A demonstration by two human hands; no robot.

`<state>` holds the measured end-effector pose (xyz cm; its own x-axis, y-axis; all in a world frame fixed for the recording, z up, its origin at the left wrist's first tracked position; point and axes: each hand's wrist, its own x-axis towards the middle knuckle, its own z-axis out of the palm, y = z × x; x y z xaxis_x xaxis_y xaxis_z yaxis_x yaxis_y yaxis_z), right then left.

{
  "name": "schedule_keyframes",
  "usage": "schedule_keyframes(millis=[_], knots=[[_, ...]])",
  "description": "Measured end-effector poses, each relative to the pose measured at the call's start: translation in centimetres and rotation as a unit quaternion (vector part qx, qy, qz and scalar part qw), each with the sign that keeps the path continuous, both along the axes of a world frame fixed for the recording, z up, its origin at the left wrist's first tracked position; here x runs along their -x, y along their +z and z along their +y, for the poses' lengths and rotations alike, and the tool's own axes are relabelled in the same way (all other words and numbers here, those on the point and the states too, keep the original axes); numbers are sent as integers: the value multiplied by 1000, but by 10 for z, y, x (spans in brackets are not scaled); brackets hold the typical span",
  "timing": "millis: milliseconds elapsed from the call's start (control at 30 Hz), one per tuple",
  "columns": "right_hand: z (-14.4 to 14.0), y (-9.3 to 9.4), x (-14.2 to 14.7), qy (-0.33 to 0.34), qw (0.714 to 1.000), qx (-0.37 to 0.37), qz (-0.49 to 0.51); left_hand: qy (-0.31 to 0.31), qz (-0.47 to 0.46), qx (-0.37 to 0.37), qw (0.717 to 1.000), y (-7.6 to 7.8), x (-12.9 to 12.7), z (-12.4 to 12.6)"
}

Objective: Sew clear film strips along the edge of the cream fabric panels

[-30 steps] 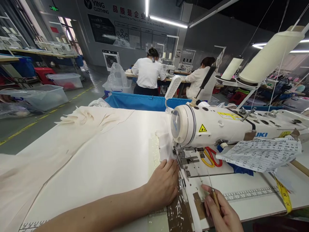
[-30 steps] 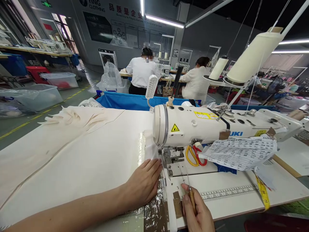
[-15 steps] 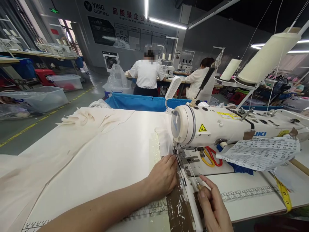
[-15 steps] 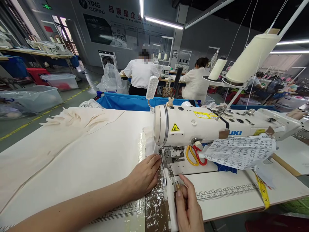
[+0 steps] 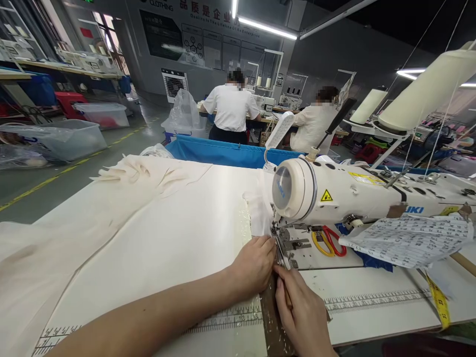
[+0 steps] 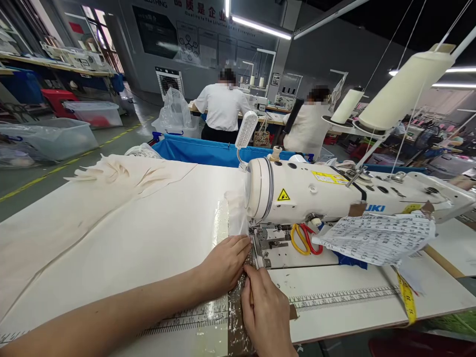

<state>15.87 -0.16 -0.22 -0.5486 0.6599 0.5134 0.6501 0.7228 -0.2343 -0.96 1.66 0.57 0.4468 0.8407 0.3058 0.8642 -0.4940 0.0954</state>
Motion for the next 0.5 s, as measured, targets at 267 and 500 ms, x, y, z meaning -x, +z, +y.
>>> schedule_keyframes(millis=[267,500], knots=[[3,1,3,-22,999,-31,-31,-3,-12,-5,1000,-1,-1,1],[1,-1,10,-83,988,-95,-91,19,-60,21,998,1,4,5]])
